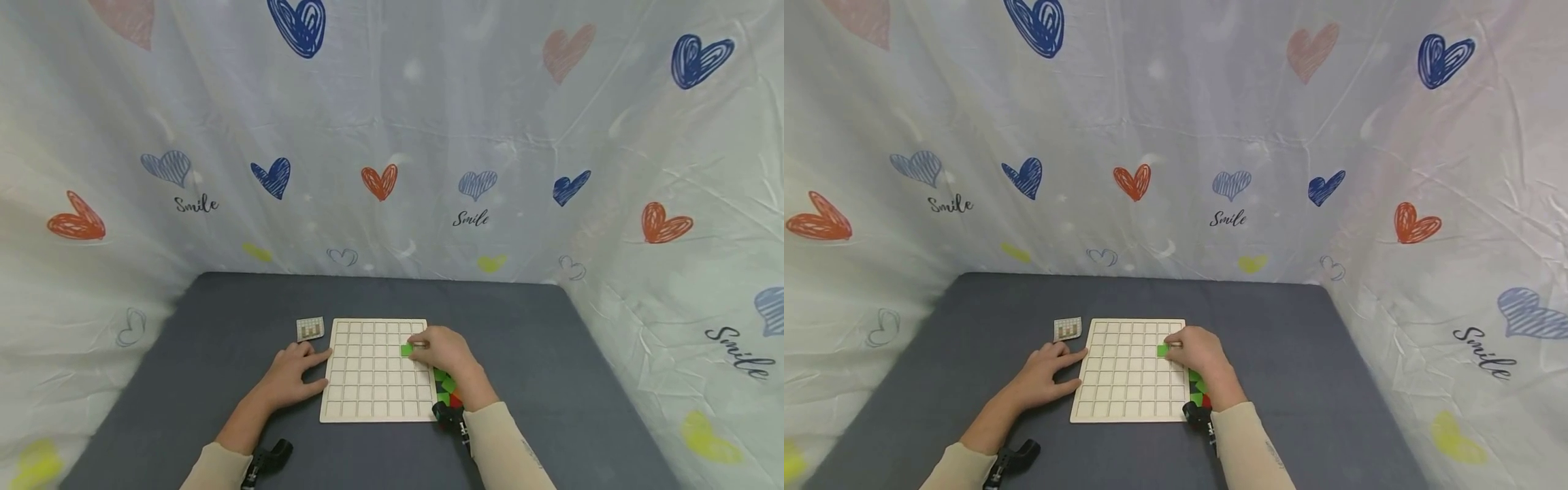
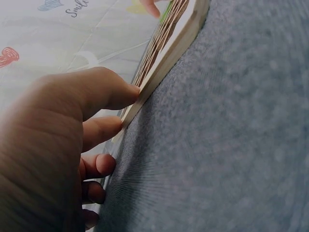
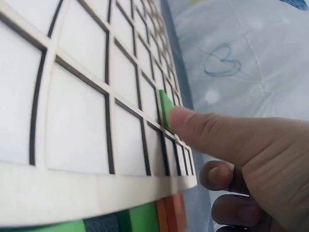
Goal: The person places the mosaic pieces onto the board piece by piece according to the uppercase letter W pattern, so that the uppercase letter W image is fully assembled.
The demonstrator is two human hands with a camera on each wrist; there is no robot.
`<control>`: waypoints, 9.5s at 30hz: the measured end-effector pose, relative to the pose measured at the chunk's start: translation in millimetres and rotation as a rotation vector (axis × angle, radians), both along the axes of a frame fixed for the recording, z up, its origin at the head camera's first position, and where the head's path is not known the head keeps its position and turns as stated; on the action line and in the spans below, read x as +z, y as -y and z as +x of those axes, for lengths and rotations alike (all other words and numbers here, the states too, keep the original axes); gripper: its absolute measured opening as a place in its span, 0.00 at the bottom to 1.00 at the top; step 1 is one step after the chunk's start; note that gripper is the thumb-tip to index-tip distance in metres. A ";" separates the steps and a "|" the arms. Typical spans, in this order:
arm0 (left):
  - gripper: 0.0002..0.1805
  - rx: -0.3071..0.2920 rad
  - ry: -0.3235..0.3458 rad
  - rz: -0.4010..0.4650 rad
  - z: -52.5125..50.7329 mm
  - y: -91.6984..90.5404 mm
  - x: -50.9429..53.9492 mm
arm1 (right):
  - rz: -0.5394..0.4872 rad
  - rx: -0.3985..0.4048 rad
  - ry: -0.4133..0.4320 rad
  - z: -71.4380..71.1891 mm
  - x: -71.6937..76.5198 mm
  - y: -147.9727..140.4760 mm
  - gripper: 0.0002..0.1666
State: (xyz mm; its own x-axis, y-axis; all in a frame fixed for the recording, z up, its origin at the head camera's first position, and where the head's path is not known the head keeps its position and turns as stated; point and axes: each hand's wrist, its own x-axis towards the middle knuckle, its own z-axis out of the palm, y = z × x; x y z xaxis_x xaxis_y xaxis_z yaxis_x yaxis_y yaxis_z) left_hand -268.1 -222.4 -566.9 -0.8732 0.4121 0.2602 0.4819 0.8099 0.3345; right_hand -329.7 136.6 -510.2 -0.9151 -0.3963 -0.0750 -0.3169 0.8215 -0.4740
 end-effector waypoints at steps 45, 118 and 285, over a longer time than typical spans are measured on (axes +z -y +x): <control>0.33 0.012 -0.006 0.004 -1.0 0.5 -1.8 | -0.237 -0.220 0.070 16.3 -23.2 -59.0 0.16; 0.32 -0.001 -0.024 0.005 -1.8 -1.2 -3.3 | -0.221 -0.299 -0.104 36.0 3.6 -25.7 0.14; 0.31 0.007 0.033 0.027 -0.8 0.1 0.2 | -0.170 -0.039 0.012 55.5 -3.2 -15.0 0.09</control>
State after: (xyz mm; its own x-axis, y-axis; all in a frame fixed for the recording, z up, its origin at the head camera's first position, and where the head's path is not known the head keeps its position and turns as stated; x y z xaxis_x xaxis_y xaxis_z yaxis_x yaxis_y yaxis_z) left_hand -268.8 -222.5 -566.8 -0.8842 0.3995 0.2421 0.4649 0.8036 0.3716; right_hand -274.1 151.5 -513.5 -0.9294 -0.3685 -0.0212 -0.2799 0.7409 -0.6105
